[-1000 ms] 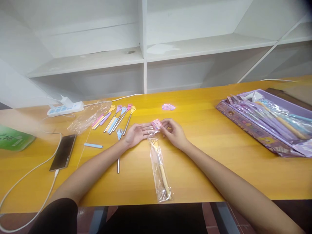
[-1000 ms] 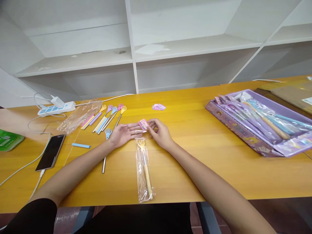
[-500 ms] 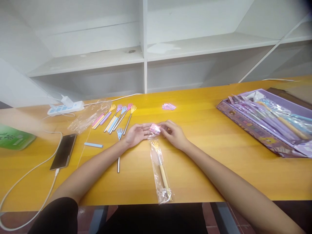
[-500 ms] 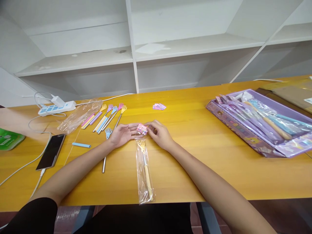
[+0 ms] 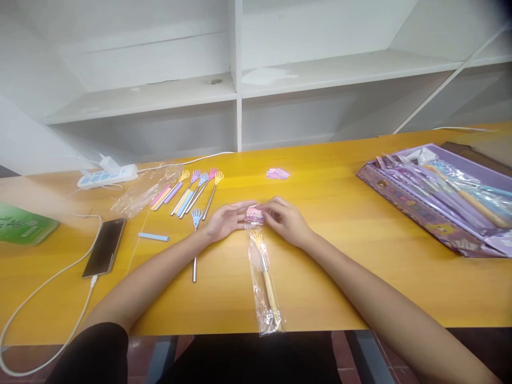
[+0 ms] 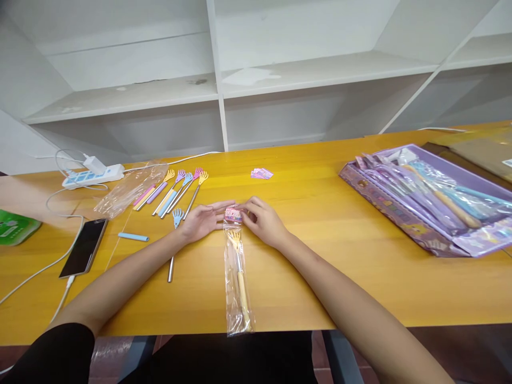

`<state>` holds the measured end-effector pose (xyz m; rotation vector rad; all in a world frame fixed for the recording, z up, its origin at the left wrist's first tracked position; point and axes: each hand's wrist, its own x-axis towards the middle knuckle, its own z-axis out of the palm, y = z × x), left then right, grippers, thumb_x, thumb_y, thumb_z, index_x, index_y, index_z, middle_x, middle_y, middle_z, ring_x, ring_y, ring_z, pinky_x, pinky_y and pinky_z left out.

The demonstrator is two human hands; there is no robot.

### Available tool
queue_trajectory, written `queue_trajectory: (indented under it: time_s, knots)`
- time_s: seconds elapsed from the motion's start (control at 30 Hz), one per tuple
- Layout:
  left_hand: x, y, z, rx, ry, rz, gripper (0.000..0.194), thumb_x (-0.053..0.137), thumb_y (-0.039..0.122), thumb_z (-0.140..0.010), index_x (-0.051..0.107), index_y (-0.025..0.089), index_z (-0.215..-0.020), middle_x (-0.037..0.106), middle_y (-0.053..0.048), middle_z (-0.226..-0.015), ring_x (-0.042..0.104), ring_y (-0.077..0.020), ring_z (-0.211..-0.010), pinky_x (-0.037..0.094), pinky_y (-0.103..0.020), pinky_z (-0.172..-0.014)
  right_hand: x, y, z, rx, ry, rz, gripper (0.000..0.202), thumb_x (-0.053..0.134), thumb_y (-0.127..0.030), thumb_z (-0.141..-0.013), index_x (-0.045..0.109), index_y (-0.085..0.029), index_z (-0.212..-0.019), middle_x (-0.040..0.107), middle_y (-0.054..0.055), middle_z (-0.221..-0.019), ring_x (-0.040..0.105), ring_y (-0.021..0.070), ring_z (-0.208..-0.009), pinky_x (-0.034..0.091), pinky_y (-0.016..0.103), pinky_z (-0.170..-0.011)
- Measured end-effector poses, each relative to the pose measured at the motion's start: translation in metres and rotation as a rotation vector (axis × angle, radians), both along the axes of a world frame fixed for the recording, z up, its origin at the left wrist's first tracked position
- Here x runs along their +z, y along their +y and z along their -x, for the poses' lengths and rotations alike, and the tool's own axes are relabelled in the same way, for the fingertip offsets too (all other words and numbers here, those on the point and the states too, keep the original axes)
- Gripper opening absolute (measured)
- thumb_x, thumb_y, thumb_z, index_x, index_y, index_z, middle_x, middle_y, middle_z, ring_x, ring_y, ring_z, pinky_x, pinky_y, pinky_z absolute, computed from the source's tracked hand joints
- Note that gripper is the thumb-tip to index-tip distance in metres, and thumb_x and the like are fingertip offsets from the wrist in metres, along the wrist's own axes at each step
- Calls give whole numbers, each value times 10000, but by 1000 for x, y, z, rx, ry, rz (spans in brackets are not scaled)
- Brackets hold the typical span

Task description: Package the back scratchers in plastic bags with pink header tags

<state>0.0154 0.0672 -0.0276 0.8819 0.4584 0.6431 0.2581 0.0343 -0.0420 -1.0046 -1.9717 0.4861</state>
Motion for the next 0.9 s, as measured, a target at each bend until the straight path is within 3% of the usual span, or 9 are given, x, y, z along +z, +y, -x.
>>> queue_trajectory:
  time_s: [0.33, 0.57, 0.73, 0.83, 0.9]
  knots:
    - [-3, 0, 1, -4, 20, -25, 562, 579, 417, -893, 677, 195, -1400, 496, -145, -1631, 550, -398, -1405, 394, -608, -1174, 1, -4, 0, 59, -45, 27, 225, 560, -246, -1031, 734, -270, -1172, 553, 79, -1070, 596, 187, -836, 545, 363, -720]
    - [2, -1, -1, -14, 22, -47, 541, 603, 417, -901, 677, 222, -1400, 537, -139, -1599, 543, -384, -1424, 437, -599, -1150, -1, -6, 3, 14, 41, 166, 203, 604, -305, -1010, 730, -278, -1167, 491, 128, -1327, 634, 192, -877, 619, 408, -734]
    - [4, -5, -3, 6, 87, -116, 531, 667, 391, -931, 629, 286, -1450, 519, -135, -1612, 578, -361, -1391, 494, -560, -1105, -12, -1, 10, 19, 302, 373, 563, 691, -381, -957, 476, -277, -1467, 634, 44, -1014, 649, 173, -763, 593, 336, -659]
    - [-3, -5, -3, 102, 177, -242, 674, 740, 353, -916, 504, 372, -1547, 560, -120, -1565, 667, -304, -1266, 545, -488, -1040, -14, 0, 11, 51, 417, 478, 482, 718, -420, -931, 556, -233, -1344, 646, 11, -906, 661, 163, -735, 585, 319, -661]
    - [-10, -4, -4, 164, 277, -342, 753, 801, 340, -872, 488, 350, -1557, 657, -117, -1415, 710, -256, -1150, 567, -405, -971, -12, 0, 11, 62, 438, 501, 360, 721, -440, -927, 634, -222, -1199, 661, 12, -880, 661, 159, -719, 589, 324, -672]
